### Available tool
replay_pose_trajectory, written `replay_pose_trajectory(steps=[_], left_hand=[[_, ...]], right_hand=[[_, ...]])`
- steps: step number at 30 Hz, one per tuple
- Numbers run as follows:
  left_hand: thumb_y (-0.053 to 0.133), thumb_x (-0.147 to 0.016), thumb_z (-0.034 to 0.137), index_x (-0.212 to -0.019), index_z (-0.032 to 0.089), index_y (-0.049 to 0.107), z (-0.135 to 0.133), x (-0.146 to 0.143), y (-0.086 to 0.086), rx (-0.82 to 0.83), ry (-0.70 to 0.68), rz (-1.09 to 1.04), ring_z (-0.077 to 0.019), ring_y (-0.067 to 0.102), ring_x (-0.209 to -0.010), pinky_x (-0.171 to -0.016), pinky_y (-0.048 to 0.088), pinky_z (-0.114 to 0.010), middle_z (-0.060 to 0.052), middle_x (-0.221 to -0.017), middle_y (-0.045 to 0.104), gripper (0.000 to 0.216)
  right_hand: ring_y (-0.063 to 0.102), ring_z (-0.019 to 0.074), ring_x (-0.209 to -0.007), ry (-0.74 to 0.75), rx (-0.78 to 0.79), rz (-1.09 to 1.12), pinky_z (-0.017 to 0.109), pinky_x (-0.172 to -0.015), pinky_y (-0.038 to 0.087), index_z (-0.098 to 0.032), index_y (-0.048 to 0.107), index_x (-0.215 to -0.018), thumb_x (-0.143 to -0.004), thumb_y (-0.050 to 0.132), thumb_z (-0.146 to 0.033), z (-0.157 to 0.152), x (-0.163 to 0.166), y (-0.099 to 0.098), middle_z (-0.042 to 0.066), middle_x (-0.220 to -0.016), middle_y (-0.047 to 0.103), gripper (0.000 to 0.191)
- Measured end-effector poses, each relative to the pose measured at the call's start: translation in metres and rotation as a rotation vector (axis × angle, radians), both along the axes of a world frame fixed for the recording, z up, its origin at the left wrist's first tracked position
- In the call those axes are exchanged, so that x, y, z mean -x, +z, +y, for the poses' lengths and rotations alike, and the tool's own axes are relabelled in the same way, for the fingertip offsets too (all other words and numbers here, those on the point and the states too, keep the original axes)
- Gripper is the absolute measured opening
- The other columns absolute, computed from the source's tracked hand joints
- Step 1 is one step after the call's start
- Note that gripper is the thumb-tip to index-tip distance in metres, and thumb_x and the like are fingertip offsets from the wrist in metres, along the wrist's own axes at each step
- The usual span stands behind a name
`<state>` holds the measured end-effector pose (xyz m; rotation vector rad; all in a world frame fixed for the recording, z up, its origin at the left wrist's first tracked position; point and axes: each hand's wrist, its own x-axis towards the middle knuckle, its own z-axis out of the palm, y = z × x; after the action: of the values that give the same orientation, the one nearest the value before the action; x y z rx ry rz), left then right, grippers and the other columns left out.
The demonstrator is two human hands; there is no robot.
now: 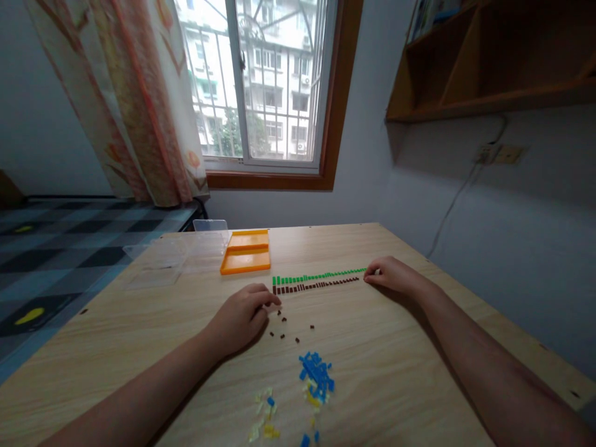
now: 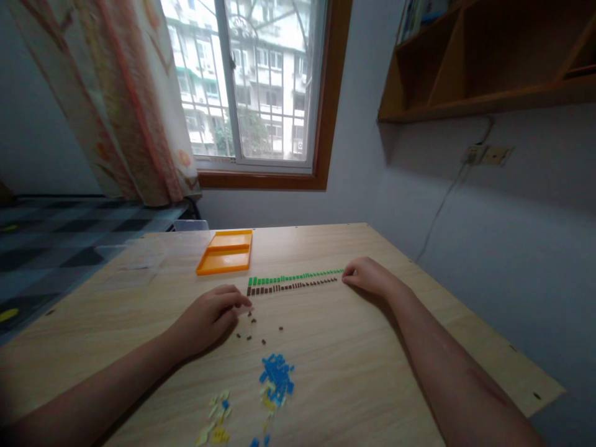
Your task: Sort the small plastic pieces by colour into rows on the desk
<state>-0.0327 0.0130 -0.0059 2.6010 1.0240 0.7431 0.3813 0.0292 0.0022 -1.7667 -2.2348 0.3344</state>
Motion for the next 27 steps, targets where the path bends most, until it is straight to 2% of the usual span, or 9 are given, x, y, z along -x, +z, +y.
replay_pose_trajectory(steps=[19, 27], left_hand=[[0.045, -0.075, 0.003, -0.092, 0.021, 0.072, 0.0009, -0.0014, 0.0003, -0.012, 0.003, 0.004, -0.0195, 0.064, -0.090, -0.085, 0.053, -0.034, -0.004, -0.093, 0.069, 0.037], [0.045, -0.076, 0.002, -0.092, 0.021, 0.072, 0.0005, -0.0015, 0.0000, -0.015, -0.002, 0.004, -0.0194, 0.064, -0.090, -0.086, 0.053, -0.034, -0.003, -0.093, 0.069, 0.037]], right_hand=[[0.072, 0.0222, -0.084, 0.003, -0.032, 0.028, 0.030, -0.076, 0.050, -0.021, 0.082, -0.091, -0.085, 0.065, -0.032, 0.0062, 0.0022, -0.0075, 0.007, -0.091, 0.079, 0.021], [0.071, 0.0214, -0.082, -0.003, -0.030, 0.017, 0.028, -0.074, 0.049, -0.021, 0.082, -0.091, -0.085, 0.063, -0.031, 0.0060, 0.0048, -0.0050, 0.007, -0.091, 0.079, 0.023]])
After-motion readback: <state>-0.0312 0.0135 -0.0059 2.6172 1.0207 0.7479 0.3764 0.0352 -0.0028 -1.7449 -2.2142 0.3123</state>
